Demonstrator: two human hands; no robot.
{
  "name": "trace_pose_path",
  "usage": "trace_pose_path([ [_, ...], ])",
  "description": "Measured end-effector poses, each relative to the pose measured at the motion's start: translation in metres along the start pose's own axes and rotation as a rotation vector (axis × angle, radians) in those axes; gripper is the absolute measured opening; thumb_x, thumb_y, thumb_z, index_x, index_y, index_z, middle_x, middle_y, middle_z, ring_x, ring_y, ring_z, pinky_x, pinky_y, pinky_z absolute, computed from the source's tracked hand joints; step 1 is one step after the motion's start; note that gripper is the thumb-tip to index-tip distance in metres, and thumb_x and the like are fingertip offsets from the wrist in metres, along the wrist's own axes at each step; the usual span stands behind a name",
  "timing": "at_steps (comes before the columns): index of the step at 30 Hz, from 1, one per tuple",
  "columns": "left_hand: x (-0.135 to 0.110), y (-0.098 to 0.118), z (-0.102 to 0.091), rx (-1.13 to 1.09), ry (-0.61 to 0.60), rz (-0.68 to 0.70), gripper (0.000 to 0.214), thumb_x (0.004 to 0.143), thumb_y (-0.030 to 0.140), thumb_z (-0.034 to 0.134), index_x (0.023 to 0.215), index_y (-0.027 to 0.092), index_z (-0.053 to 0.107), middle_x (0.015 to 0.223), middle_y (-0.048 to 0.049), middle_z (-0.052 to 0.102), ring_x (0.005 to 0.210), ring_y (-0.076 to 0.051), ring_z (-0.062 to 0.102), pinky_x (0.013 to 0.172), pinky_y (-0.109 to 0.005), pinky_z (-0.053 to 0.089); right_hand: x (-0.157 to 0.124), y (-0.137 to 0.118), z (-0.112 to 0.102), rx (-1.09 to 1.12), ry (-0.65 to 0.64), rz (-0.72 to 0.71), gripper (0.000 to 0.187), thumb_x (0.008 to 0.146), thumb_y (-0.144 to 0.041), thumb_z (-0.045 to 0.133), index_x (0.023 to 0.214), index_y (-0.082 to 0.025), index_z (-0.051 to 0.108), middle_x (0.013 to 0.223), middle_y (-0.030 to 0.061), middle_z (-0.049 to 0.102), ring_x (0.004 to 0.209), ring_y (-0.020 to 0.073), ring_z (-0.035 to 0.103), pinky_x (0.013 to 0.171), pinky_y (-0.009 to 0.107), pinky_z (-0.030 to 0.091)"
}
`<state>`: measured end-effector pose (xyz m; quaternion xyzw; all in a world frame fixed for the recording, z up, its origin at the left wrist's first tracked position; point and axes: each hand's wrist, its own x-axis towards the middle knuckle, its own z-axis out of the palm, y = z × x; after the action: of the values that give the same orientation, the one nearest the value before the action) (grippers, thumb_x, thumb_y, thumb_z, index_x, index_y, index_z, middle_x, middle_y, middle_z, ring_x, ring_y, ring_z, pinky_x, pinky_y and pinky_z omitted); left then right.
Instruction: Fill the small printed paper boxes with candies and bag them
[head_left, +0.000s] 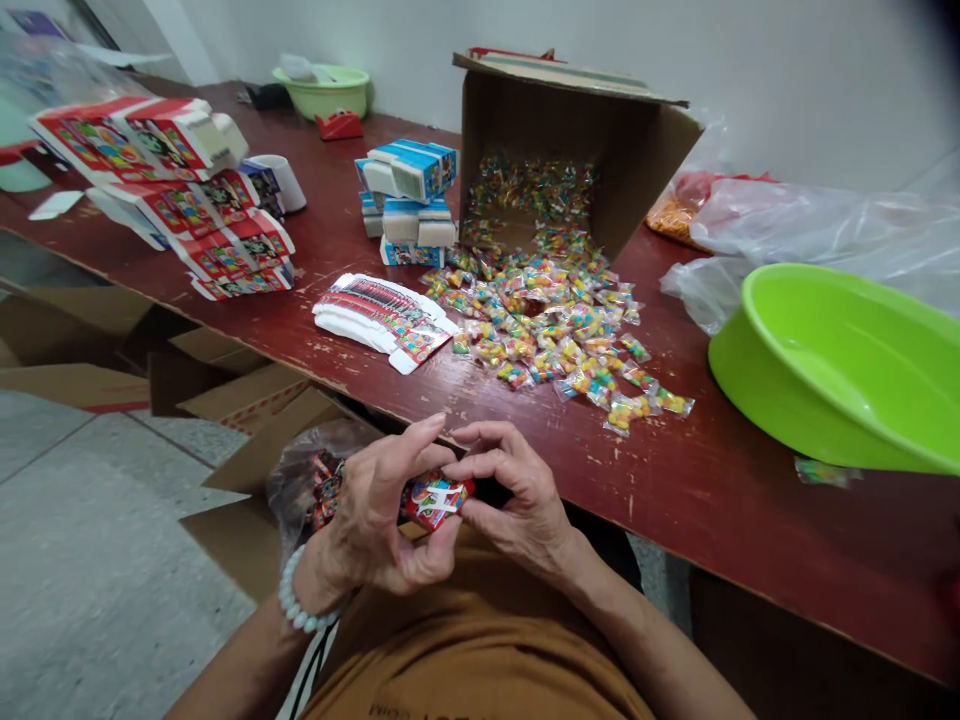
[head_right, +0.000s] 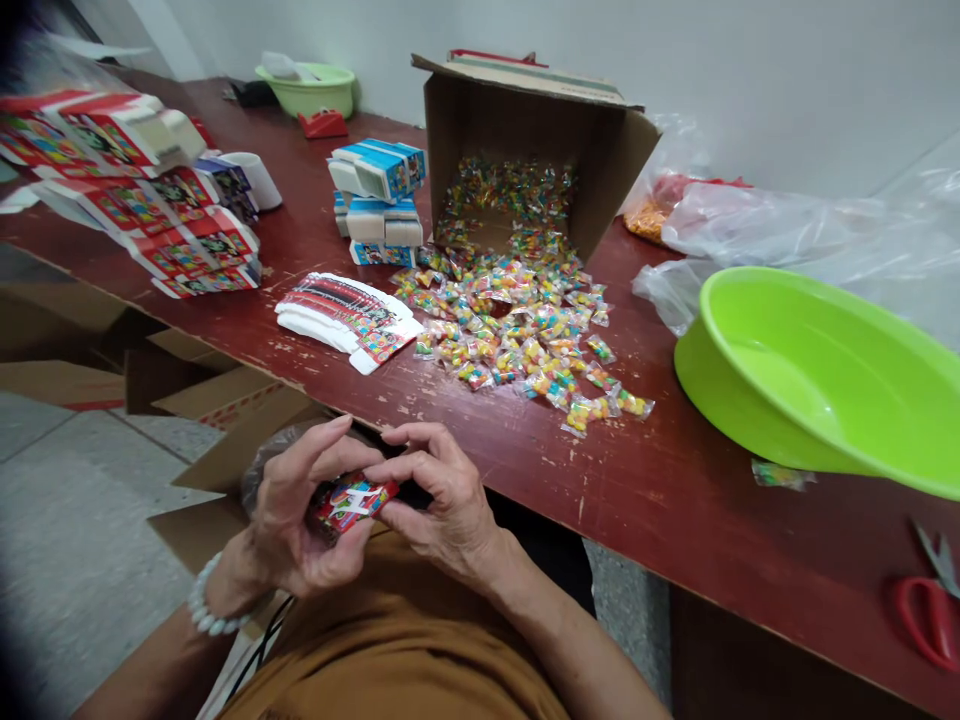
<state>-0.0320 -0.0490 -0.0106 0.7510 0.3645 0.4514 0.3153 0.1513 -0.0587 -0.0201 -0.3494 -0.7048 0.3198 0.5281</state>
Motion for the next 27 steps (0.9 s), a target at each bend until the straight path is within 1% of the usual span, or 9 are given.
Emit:
trace_pose_path([
  [2, -0.001, -0.001, -0.002, 0.019, -0.005, -0.042, 0.077, 0.057, 0.024, 0.080, 0.130, 0.025, 0.054, 0.096, -0.0095, 0.075, 0.089, -0.033, 0.069, 0.087, -0.046, 0.050, 0.000, -0.001, 0.000, -0.008, 0.013, 0.017, 0.024, 0.081, -0.017, 0.070, 0.103, -0.027, 0.067, 0.119, 0.0080, 0.057, 0.111, 0.0219, 0.059, 0.094, 0.038, 0.051],
  [5, -0.001, 0.001, -0.004, 0.083, -0.016, -0.011, 0.078, 0.058, 0.026, 0.080, 0.131, 0.024, 0.052, 0.098, -0.0101, 0.075, 0.089, -0.032, 0.069, 0.088, -0.045, 0.050, 0.001, -0.006, -0.007, 0.026, -0.039, 0.029, 0.032, 0.080, -0.016, 0.070, 0.110, -0.028, 0.065, 0.122, 0.0080, 0.056, 0.115, 0.0229, 0.056, 0.094, 0.039, 0.051],
  [9, 0.003, 0.008, -0.004, 0.240, -0.058, 0.139, 0.095, 0.061, 0.027, 0.077, 0.145, 0.022, 0.032, 0.098, -0.0088, 0.075, 0.082, -0.029, 0.070, 0.082, -0.041, 0.052, 0.000, -0.013, -0.022, 0.106, -0.224, 0.041, 0.024, 0.087, -0.019, 0.065, 0.109, -0.028, 0.068, 0.125, 0.0068, 0.054, 0.099, 0.0179, 0.059, 0.088, 0.036, 0.053],
  [11, 0.005, 0.011, -0.005, 0.335, -0.086, 0.220, 0.099, 0.065, 0.028, 0.073, 0.149, 0.021, 0.021, 0.099, -0.0087, 0.074, 0.082, -0.027, 0.070, 0.079, -0.038, 0.052, -0.001, -0.013, -0.026, 0.113, -0.262, 0.042, 0.021, 0.090, -0.022, 0.063, 0.108, -0.027, 0.069, 0.126, 0.0068, 0.053, 0.094, 0.0165, 0.059, 0.087, 0.036, 0.054],
  [13, 0.007, 0.012, -0.006, 0.389, -0.126, 0.250, 0.100, 0.069, 0.028, 0.069, 0.151, 0.021, 0.013, 0.098, -0.0083, 0.073, 0.081, -0.026, 0.069, 0.077, -0.037, 0.052, -0.002, -0.011, -0.026, 0.093, -0.270, 0.022, 0.018, 0.090, -0.027, 0.064, 0.107, -0.028, 0.070, 0.127, 0.0067, 0.051, 0.095, 0.0168, 0.059, 0.086, 0.036, 0.054],
  [18, 0.009, 0.009, -0.008, 0.353, -0.229, 0.127, 0.100, 0.069, 0.027, 0.065, 0.152, 0.020, 0.011, 0.102, -0.0088, 0.072, 0.087, -0.026, 0.069, 0.082, -0.037, 0.052, -0.001, -0.006, -0.022, 0.059, -0.280, 0.015, 0.018, 0.092, -0.031, 0.061, 0.107, -0.029, 0.070, 0.122, 0.0064, 0.054, 0.101, 0.0178, 0.059, 0.089, 0.036, 0.054],
  [23, 0.009, 0.010, -0.007, 0.240, -0.240, 0.089, 0.100, 0.065, 0.021, 0.069, 0.152, 0.024, 0.018, 0.104, -0.0062, 0.073, 0.087, -0.026, 0.069, 0.081, -0.035, 0.052, -0.001, -0.010, -0.022, 0.021, -0.255, -0.026, 0.012, 0.092, -0.029, 0.060, 0.097, -0.024, 0.070, 0.114, 0.0076, 0.056, 0.100, 0.0178, 0.060, 0.087, 0.035, 0.055],
  [25, 0.009, 0.013, -0.005, 0.189, -0.237, 0.052, 0.099, 0.065, 0.021, 0.070, 0.151, 0.024, 0.022, 0.100, -0.0054, 0.074, 0.086, -0.026, 0.069, 0.081, -0.035, 0.052, -0.002, -0.012, -0.018, -0.040, -0.218, -0.058, 0.012, 0.094, -0.027, 0.057, 0.093, -0.022, 0.068, 0.109, 0.0080, 0.059, 0.099, 0.0185, 0.061, 0.086, 0.035, 0.054],
  [27, 0.010, 0.017, -0.001, 0.177, -0.248, 0.046, 0.100, 0.065, 0.021, 0.070, 0.152, 0.024, 0.021, 0.098, -0.0055, 0.073, 0.087, -0.026, 0.068, 0.083, -0.036, 0.051, 0.000, -0.013, -0.013, -0.119, -0.143, -0.096, 0.014, 0.094, -0.023, 0.052, 0.089, -0.022, 0.065, 0.101, 0.0082, 0.061, 0.096, 0.0190, 0.061, 0.083, 0.034, 0.055],
])
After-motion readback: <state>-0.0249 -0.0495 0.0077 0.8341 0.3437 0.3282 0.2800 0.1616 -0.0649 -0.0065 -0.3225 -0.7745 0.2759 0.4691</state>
